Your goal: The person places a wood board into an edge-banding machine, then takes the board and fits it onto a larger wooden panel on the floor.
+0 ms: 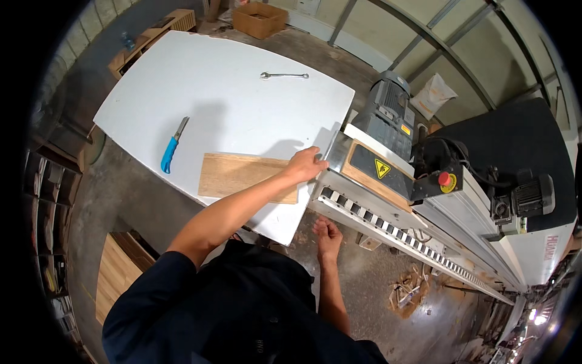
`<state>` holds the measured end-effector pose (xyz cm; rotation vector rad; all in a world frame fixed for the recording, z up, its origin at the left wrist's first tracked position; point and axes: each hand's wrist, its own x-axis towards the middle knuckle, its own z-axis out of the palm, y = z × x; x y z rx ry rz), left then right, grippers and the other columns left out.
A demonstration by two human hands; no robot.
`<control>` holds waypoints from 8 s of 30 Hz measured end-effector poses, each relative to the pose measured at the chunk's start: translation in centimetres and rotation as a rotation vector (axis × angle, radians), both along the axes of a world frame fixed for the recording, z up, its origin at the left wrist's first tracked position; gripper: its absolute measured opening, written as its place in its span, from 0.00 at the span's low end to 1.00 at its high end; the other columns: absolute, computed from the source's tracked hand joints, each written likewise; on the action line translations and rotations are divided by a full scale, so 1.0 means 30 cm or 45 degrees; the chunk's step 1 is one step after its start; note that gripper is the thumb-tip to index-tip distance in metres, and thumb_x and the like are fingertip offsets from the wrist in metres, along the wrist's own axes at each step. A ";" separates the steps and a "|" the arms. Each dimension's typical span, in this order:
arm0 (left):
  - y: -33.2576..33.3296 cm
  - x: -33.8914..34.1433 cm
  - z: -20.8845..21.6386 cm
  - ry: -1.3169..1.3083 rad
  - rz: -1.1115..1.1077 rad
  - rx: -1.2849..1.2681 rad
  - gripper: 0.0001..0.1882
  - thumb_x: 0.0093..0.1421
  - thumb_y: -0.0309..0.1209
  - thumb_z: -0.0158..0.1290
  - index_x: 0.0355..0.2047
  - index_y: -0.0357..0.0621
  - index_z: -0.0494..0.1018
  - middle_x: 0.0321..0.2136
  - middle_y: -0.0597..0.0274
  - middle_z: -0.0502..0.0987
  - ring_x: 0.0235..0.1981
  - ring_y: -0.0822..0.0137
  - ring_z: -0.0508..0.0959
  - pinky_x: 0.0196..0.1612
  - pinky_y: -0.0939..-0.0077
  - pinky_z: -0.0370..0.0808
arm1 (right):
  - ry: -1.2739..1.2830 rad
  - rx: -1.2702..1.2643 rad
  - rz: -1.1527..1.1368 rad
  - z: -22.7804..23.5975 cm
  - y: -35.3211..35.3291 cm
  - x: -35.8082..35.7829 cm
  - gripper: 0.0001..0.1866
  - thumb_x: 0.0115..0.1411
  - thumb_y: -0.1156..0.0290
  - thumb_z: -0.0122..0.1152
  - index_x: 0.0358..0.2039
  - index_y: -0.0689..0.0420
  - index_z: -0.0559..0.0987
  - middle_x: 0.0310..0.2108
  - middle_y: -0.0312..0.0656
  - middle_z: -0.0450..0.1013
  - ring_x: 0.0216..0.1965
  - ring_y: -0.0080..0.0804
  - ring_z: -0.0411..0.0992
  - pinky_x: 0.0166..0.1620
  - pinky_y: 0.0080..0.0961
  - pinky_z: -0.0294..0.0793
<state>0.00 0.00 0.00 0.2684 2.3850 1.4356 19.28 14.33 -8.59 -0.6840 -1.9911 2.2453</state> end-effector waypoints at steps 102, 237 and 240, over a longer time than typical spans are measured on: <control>-0.737 0.413 -0.237 0.066 1.256 0.038 0.10 0.42 0.22 0.50 0.29 0.35 0.72 0.28 0.44 0.76 0.37 0.45 0.76 0.39 0.55 0.71 | -0.106 0.559 0.479 0.154 -0.190 -0.261 0.16 0.53 0.71 0.58 0.27 0.76 0.72 0.24 0.47 0.68 0.25 0.33 0.62 0.26 0.31 0.60; -0.828 0.470 -0.144 0.473 0.595 -0.475 0.36 0.49 0.32 0.61 0.57 0.38 0.61 0.52 0.43 0.69 0.50 0.50 0.72 0.51 0.67 0.70 | 0.298 0.787 0.437 0.112 -0.187 -0.217 0.19 0.57 0.66 0.61 0.45 0.66 0.74 0.35 0.49 0.76 0.36 0.37 0.75 0.40 0.30 0.72; -0.850 0.426 -0.163 -0.155 0.723 0.299 0.27 0.61 0.35 0.51 0.58 0.37 0.62 0.46 0.54 0.74 0.46 0.68 0.72 0.50 0.76 0.66 | 0.148 0.531 0.412 0.070 -0.185 -0.255 0.22 0.61 0.63 0.56 0.47 0.69 0.73 0.39 0.51 0.75 0.40 0.33 0.73 0.44 0.26 0.70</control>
